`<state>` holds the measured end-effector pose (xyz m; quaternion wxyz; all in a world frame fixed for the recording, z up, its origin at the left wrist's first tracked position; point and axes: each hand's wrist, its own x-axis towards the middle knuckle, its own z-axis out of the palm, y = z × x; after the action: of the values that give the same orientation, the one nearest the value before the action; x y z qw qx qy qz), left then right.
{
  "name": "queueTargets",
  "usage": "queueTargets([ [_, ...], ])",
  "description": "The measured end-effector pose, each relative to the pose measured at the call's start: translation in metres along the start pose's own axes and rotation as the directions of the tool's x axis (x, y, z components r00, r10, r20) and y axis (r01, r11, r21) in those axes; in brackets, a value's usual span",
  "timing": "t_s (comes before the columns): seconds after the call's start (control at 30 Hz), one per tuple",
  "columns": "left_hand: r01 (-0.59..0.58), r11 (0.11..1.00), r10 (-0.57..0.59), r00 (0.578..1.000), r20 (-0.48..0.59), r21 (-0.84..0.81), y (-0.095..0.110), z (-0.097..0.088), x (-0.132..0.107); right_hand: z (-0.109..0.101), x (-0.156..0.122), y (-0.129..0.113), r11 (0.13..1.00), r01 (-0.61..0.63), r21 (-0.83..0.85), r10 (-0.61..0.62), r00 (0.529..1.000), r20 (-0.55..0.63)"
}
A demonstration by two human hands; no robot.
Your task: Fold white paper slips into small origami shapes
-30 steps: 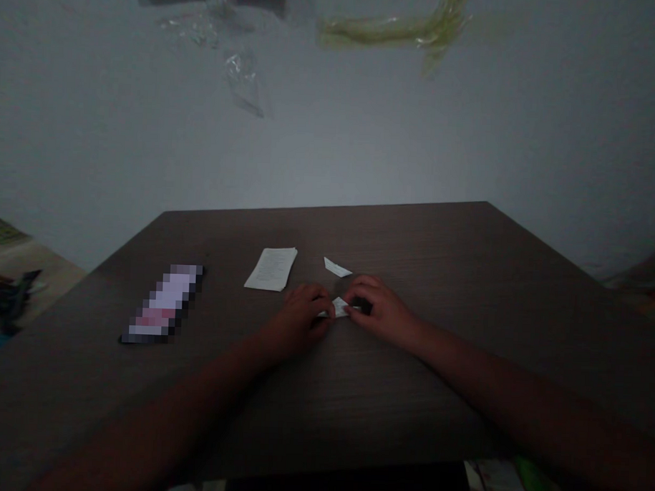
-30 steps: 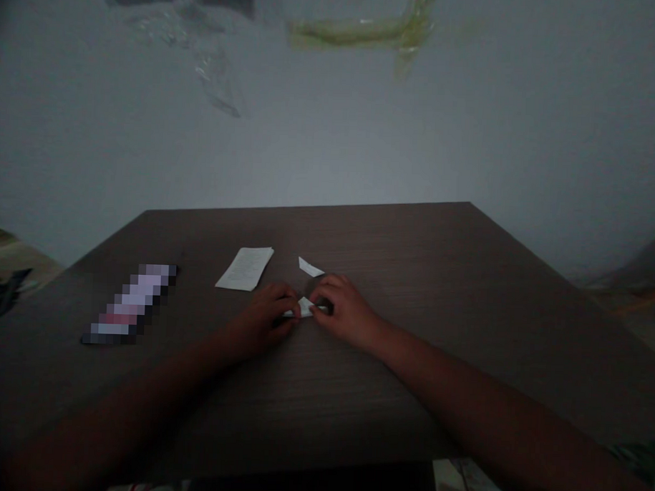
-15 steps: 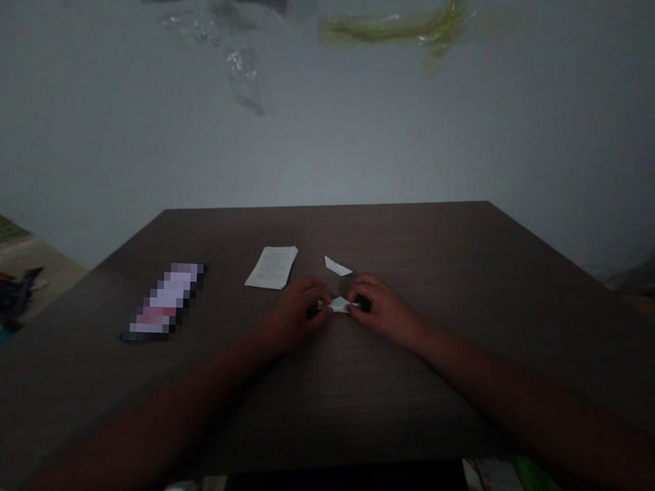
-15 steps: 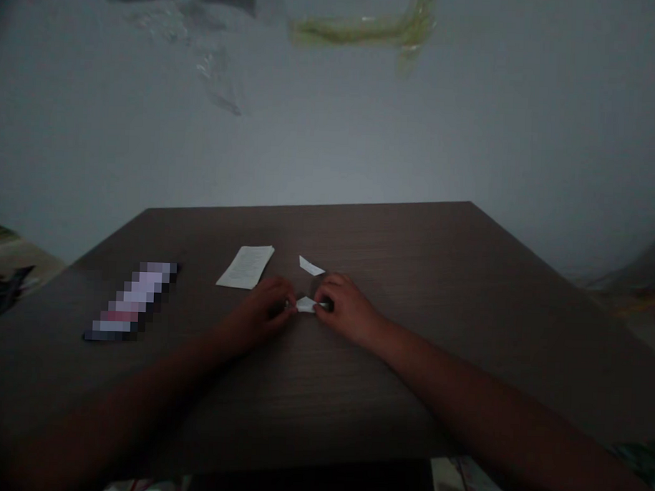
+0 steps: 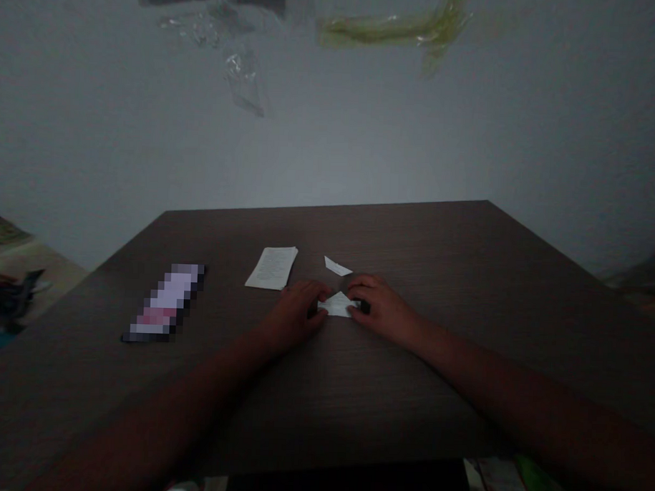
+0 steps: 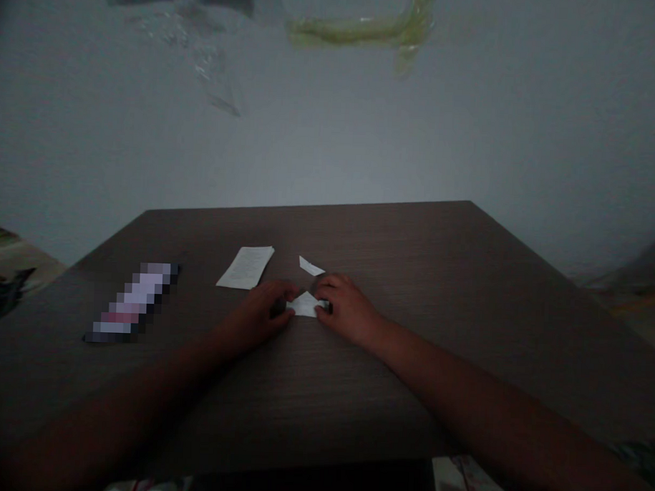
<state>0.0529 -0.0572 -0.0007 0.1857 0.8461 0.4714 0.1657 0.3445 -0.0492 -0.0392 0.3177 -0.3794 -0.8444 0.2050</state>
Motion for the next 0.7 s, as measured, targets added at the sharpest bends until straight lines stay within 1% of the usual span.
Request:
queueTargets([
  [0.13,0.017,1.000,-0.018,1.000,0.017,0.014,0.005,-0.003,-0.001,0.002,-0.001,0.003,1.000,0.022,-0.004,-0.022,1.000,-0.022],
  [0.3,0.024,0.999,-0.026,0.999,0.044,0.036,0.008,-0.004,0.001,0.004,0.000,0.004,1.000,0.018,-0.001,-0.018,0.999,-0.028],
  [0.5,0.035,0.996,-0.042,0.996,0.085,0.085,0.008,-0.004,0.006,0.001,0.000,0.003,0.996,0.007,-0.084,-0.009,1.000,-0.030],
  [0.6,0.033,0.994,-0.043,0.994,0.096,0.106,0.009,-0.005,0.007,-0.002,0.001,0.000,0.989,0.016,-0.144,-0.016,1.000,0.001],
  [0.7,0.012,0.992,-0.025,0.995,0.098,0.128,0.014,-0.004,0.004,-0.001,0.003,-0.007,0.986,0.041,-0.163,-0.030,0.997,0.068],
])
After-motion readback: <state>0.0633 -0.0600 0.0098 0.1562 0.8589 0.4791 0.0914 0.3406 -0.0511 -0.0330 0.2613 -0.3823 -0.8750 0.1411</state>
